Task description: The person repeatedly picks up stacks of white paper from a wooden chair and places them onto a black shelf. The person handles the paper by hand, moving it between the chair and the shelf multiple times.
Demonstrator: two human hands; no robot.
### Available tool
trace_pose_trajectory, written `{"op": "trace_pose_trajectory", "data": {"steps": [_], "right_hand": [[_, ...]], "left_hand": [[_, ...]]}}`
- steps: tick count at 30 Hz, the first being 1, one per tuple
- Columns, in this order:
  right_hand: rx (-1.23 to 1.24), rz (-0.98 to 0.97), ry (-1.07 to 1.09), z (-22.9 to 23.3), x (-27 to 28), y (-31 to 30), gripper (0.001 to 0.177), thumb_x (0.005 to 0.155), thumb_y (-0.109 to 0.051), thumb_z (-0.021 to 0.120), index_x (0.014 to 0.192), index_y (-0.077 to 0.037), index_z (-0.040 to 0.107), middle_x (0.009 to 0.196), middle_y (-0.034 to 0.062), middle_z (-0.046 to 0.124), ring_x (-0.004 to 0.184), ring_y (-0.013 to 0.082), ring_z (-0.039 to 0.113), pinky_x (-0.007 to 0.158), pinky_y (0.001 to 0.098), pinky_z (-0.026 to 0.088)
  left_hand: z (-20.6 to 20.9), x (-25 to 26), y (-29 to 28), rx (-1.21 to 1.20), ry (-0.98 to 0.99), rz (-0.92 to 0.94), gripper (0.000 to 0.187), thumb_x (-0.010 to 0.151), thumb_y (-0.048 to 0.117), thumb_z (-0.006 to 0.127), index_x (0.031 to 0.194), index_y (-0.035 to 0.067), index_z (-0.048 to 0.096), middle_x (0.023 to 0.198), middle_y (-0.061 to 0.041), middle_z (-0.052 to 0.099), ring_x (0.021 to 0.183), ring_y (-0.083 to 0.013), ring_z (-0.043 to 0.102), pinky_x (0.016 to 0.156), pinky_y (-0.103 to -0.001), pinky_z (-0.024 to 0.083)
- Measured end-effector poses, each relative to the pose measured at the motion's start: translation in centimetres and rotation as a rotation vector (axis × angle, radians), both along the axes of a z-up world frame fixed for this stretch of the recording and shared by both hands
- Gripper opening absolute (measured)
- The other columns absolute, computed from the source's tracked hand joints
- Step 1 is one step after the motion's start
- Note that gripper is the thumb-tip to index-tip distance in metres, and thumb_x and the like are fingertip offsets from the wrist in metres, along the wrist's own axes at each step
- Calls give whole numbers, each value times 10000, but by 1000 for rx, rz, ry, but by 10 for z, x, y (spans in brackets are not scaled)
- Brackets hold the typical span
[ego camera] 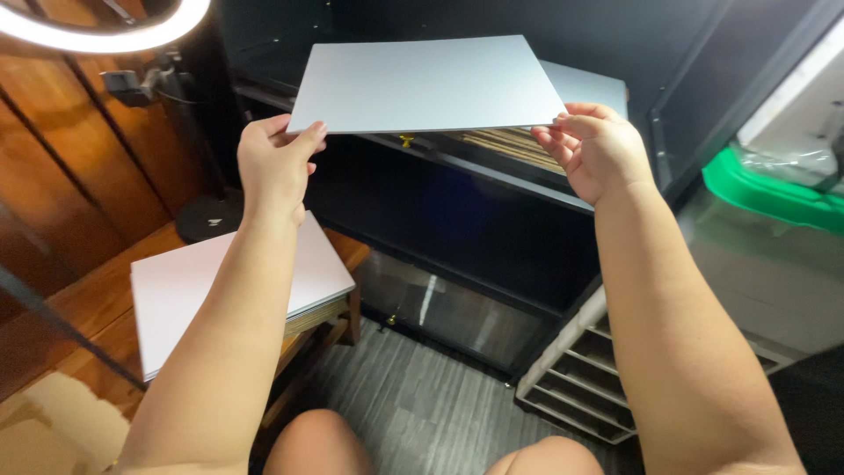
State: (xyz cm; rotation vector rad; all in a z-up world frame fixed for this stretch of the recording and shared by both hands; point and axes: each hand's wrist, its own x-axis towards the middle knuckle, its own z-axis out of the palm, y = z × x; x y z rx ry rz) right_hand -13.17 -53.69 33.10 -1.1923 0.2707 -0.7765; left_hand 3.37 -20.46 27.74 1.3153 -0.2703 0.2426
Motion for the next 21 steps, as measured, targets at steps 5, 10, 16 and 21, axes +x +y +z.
{"op": "trace_pose_trajectory", "data": {"steps": [5, 10, 16, 21], "right_hand": [[13, -123, -2, 9, -21, -23, 334, 903, 58, 684, 1216, 22, 575, 935, 141, 632, 799, 258, 798, 749, 327, 749], [-10, -254, 54, 6, -24, -60, 304, 862, 18, 771, 1151, -13, 685, 901, 112, 679, 791, 189, 782, 724, 280, 741], [26, -356, 155, 14, -35, -63, 298, 833, -30, 780, 1120, -110, 757, 1018, 34, 762, 940, 120, 682, 730, 171, 533], [47, -369, 139, 4, -29, -80, 314, 820, -4, 782, 1108, -129, 775, 1012, 17, 798, 909, 101, 725, 748, 164, 523]], "left_hand": [[19, 5, -50, 149, -86, -20, 601, 860, 191, 919, 1297, -49, 583, 1007, -126, 694, 909, -207, 779, 678, -240, 635], [26, 19, -91, 144, -148, -40, 695, 857, 155, 937, 1352, -109, 528, 1107, -214, 709, 1057, -297, 763, 837, -337, 657], [54, 19, -117, 206, -5, -161, 631, 841, 68, 818, 1423, 41, 576, 1107, -33, 774, 1073, -154, 757, 1053, -324, 601], [57, 37, -137, 138, 77, -196, 564, 868, 103, 809, 1405, 104, 634, 1127, -1, 742, 1143, -165, 725, 1114, -338, 550]]}}
